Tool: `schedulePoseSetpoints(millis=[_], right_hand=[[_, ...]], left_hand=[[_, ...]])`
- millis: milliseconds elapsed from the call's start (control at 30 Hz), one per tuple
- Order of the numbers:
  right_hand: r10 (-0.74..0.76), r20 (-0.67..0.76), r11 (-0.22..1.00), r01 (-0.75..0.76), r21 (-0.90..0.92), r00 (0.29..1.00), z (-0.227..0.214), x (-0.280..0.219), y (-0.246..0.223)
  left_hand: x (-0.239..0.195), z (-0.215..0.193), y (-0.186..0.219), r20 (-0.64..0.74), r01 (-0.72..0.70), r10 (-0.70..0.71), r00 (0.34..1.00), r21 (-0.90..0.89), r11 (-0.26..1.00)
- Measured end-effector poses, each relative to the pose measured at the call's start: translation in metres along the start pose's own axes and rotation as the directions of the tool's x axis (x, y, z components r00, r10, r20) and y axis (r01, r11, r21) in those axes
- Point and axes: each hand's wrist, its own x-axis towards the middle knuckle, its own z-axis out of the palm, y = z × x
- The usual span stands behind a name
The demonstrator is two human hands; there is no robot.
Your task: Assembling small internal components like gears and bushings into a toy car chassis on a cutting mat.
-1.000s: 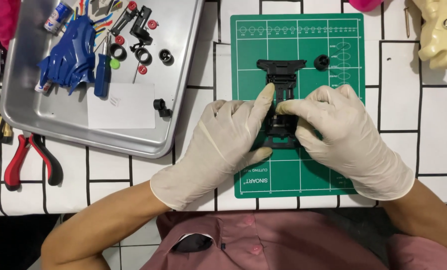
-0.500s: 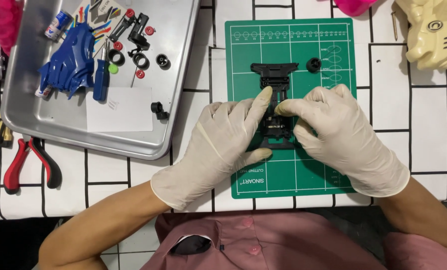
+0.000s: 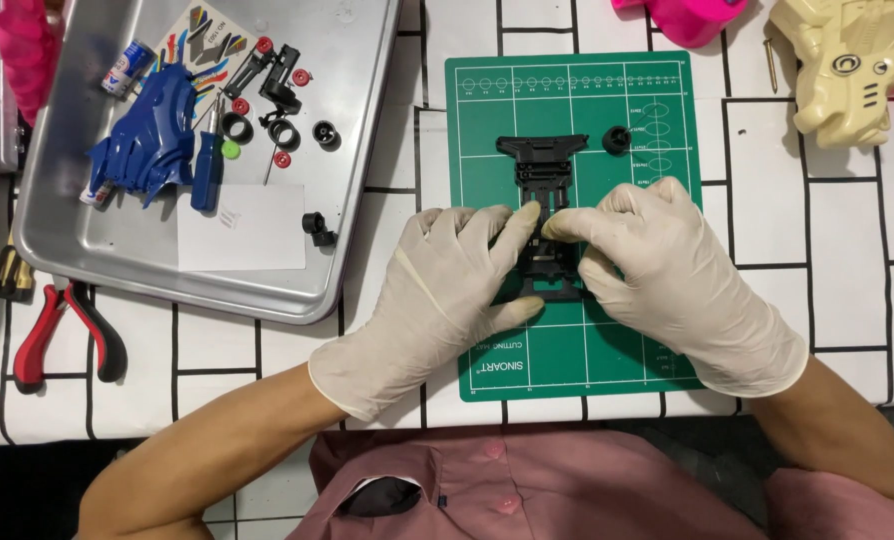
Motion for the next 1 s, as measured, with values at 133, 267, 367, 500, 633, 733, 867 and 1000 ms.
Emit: schedulePoseSetpoints(millis=[133, 267, 367, 500, 633, 733, 867, 1000], right_hand=[[0.002, 0.008, 1.0, -0.002, 0.021, 1.0, -0.0009, -0.0019, -0.0036], [0.012, 0.011, 0.998, -0.013, 0.062, 1.0, -0.0007, -0.0021, -0.0022], [0.011, 0.012, 0.998, -0.011, 0.066, 1.0, -0.0037, -0.0011, -0.0047], [0.017, 0.015, 0.995, -0.019, 0.093, 1.0, -0.0044, -0.0009, -0.0039], [0.022, 0.023, 0.994, -0.024, 0.104, 0.999, -0.004, -0.0018, -0.0038], [0.012, 0.003, 0.994, -0.013, 0.11, 1.0, -0.0051, -0.0006, -0.0032], [0.017, -0.009, 0.995, -0.016, 0.097, 1.0, -0.0036, -0.001, -0.0022], [-0.008, -0.026, 0.998, 0.01, 0.067, 1.0, -0.0032, -0.0022, -0.0004]], left_hand=[[-0.0036, 0.0039, 0.0031, -0.037, -0.019, 0.019, 0.999, -0.01, 1.0], [-0.0002, 0.0016, 0.0033, -0.056, -0.023, 0.025, 0.998, 0.028, 0.999], [-0.0002, 0.0047, 0.0039, -0.059, -0.015, 0.015, 0.998, 0.015, 1.0], [0.0, 0.002, 0.0043, -0.063, -0.016, 0.018, 0.998, 0.027, 0.999], [-0.0013, 0.0031, 0.0054, -0.044, -0.015, 0.017, 0.999, 0.033, 0.999], [-0.0003, 0.0029, 0.0045, -0.051, -0.016, 0.018, 0.999, 0.035, 0.999], [-0.0024, 0.0029, 0.0036, -0.041, -0.02, 0.02, 0.999, 0.018, 1.0], [-0.0037, 0.0034, 0.0011, -0.022, -0.028, 0.028, 0.999, -0.015, 0.999]])
